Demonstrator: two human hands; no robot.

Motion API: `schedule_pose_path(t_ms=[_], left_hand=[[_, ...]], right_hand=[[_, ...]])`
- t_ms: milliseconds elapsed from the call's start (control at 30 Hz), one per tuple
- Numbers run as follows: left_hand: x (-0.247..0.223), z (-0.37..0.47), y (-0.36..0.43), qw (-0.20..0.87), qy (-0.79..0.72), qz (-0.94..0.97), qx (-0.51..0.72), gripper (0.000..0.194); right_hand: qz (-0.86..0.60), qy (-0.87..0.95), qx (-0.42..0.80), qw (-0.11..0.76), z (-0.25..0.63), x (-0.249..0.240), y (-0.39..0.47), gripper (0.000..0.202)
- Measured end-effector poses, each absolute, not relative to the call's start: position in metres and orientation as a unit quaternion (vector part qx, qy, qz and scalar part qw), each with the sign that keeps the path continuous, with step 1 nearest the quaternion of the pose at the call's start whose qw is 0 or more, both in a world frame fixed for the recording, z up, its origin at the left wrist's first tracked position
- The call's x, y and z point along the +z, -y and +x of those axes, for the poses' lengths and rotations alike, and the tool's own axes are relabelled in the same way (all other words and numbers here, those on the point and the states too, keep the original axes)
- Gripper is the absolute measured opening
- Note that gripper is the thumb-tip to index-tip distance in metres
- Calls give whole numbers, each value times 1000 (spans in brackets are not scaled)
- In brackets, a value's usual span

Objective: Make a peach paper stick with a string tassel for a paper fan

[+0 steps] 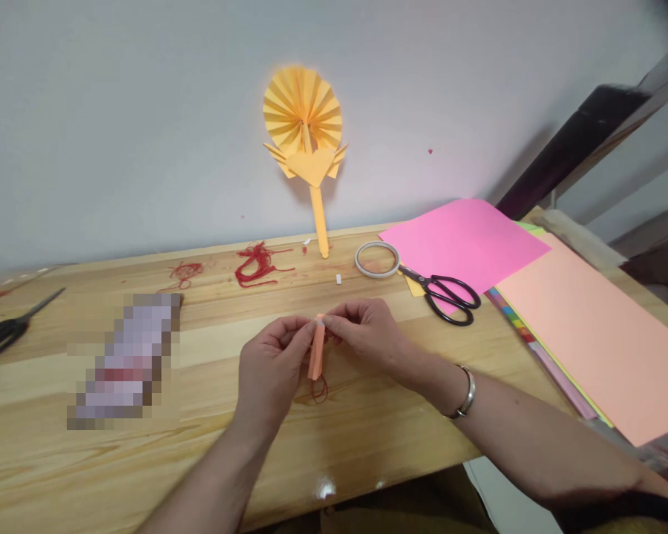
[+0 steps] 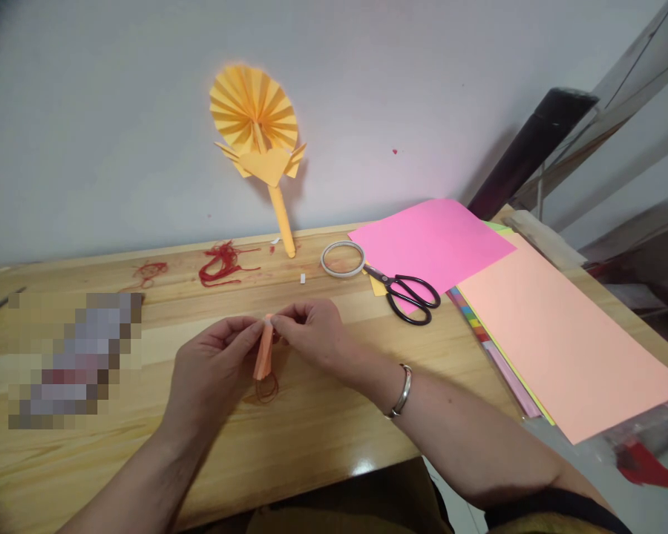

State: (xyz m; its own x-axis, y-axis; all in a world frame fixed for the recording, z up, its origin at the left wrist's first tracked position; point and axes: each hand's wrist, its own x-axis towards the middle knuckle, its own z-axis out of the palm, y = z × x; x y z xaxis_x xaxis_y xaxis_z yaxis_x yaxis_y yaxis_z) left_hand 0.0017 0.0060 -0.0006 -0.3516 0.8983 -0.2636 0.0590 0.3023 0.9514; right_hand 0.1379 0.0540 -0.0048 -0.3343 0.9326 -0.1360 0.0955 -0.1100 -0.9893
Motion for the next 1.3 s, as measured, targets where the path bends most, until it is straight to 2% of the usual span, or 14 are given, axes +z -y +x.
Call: schedule_pose_path(t_ms=[433, 833, 1067, 1300], left_hand=[[2, 1, -7, 415, -696, 362, 462, 25], [4, 3, -6, 410, -686, 384, 463, 16], [-4, 0, -4, 486, -600, 364, 521, 23], [-9, -1, -7, 563, -552, 297, 539, 21]], right_hand=[[-439, 584, 603, 321, 141, 1, -51, 34], [-456, 592, 565, 350, 138, -7, -52, 23], [-457, 572, 574, 368, 138, -8, -54, 23], [-454, 582, 571, 359, 138, -5, -52, 22]])
